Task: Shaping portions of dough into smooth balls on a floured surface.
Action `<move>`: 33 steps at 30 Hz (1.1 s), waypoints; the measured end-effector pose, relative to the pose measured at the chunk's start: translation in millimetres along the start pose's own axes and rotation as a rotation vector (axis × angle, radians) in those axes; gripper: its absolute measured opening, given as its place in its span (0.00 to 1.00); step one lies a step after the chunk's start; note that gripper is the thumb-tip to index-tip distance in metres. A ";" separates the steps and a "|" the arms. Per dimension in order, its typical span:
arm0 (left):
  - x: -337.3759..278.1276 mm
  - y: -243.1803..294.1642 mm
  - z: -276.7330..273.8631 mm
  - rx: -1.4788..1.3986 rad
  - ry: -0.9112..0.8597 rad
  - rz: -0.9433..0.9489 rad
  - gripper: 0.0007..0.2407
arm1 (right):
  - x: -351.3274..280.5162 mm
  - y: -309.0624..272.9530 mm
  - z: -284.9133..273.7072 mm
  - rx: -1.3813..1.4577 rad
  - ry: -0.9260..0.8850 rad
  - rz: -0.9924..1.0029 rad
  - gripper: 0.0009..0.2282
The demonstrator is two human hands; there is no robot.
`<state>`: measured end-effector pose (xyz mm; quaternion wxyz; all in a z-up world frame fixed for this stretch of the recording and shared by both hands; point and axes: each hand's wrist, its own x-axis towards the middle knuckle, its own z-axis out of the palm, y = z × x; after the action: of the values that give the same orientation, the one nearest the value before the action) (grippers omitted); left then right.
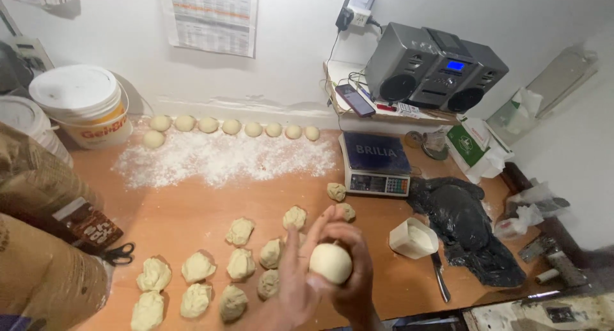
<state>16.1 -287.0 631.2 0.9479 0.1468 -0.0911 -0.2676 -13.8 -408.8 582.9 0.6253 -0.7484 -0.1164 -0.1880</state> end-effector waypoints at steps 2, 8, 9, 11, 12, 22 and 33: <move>13.1 -15.1 -17.5 -0.005 0.018 -0.009 0.38 | 6.2 -33.0 7.6 -0.170 0.064 -0.147 0.30; 31.9 -21.2 -3.7 0.110 -0.028 0.075 0.39 | 9.9 -12.9 -22.6 -0.039 -0.039 -0.077 0.32; 32.2 -31.8 -0.7 0.170 -0.030 0.106 0.39 | 17.9 -2.4 -37.0 -0.148 -0.089 -0.063 0.32; 42.8 -28.5 8.9 0.141 0.033 0.055 0.39 | 27.5 -23.2 -30.3 -0.080 -0.016 -0.142 0.33; 46.9 -25.3 13.7 0.115 0.089 -0.009 0.39 | 31.3 -34.2 -25.2 -0.016 0.073 -0.219 0.33; 75.0 -52.2 -13.2 0.026 -0.035 0.076 0.38 | 39.2 -17.6 -53.3 -0.054 0.035 -0.220 0.33; 61.1 -32.3 -5.3 0.169 -0.017 0.098 0.41 | 16.9 -23.5 -51.1 0.054 -0.195 -0.121 0.37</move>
<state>53.2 -344.7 621.4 0.9433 0.2193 -0.1287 -0.2135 -15.1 -455.5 618.7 0.6184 -0.7376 -0.2267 -0.1487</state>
